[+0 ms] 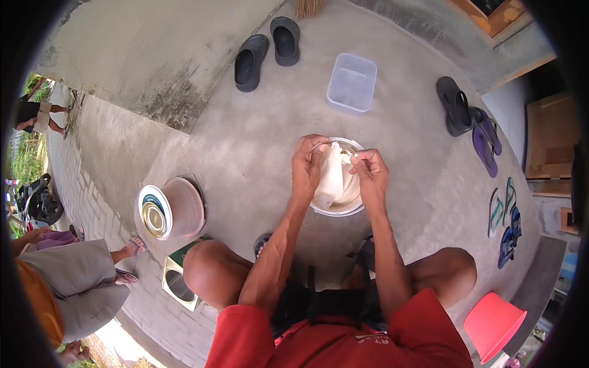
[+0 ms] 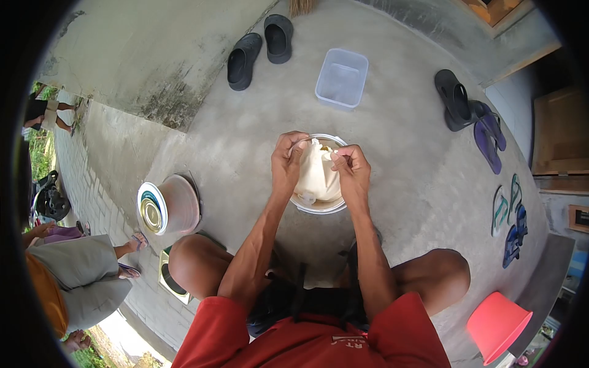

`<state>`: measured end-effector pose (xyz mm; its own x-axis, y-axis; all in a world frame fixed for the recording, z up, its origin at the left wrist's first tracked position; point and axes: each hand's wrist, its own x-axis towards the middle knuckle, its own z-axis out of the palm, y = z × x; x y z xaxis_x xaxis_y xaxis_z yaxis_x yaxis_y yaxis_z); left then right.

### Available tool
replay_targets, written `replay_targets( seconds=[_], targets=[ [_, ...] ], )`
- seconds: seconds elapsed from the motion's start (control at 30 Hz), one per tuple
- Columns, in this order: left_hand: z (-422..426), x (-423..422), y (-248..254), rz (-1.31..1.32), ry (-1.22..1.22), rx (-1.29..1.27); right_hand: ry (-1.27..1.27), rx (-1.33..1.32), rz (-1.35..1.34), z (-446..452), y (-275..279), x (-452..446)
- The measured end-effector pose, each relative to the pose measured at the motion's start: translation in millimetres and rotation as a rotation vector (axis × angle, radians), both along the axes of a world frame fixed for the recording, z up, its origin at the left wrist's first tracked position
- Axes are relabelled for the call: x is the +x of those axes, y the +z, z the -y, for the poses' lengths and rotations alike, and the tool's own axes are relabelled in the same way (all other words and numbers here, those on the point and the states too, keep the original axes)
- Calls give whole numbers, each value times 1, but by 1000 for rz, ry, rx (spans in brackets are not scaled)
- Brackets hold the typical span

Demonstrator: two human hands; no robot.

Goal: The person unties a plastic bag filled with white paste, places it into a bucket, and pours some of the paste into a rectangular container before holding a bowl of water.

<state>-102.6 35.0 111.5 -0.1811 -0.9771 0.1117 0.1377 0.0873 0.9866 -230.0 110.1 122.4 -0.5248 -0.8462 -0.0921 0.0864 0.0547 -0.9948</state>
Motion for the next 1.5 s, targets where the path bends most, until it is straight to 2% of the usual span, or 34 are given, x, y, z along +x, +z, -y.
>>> replay_targets(
  seconds=[0.03, 0.1, 0.13, 0.2, 0.3, 0.37, 0.43, 0.73, 1.17, 1.23, 1.27, 1.33, 1.37, 1.43, 1.47, 1.5],
  targets=[
    [-4, 3, -2, -2, -11, -5, -11, -5, -2, 3, 1, -2],
    [-13, 11, -2, 431, 211, -349, 42, 31, -16, 5, 1, -3],
    [-17, 14, 0, 433, 205, -348, 67, 22, -48, 4, 0, -5],
    [-22, 17, 5, 631, 34, -511, 49, 17, -53, 1, 7, -7],
    [-28, 17, 1, 690, 39, -469, 66, 44, -123, 1, 18, -16],
    [-31, 15, 0, 695, 42, -411, 95, 81, -185, 3, 24, -22],
    [-32, 14, 4, 703, 38, -352, 325, 270, -458, 11, 32, -23],
    [-30, 9, 3, 666, 5, -297, 239, 126, -624, 27, 4, -21],
    [-30, 16, 2, 575, 30, -344, 157, 162, -530, 26, 8, -19],
    [-29, 18, -1, 572, 13, -326, 143, 121, -408, 24, 13, -19],
    [-25, 20, -3, 593, 69, -398, 143, 124, -407, 21, 17, -21],
    [-16, 25, -3, 616, 116, -464, 88, 101, -610, 4, 32, -29],
    [-10, 26, -1, 685, 177, -471, 84, 111, -608, -5, 38, -31],
    [-2, 29, -6, 755, 210, -472, 186, 268, -879, -28, 47, -34],
    [2, 29, -12, 630, 124, -246, 294, 334, -958, -37, 49, -38],
    [4, 28, -16, 501, 43, -24, 285, 354, -957, -44, 51, -37]
  ],
)
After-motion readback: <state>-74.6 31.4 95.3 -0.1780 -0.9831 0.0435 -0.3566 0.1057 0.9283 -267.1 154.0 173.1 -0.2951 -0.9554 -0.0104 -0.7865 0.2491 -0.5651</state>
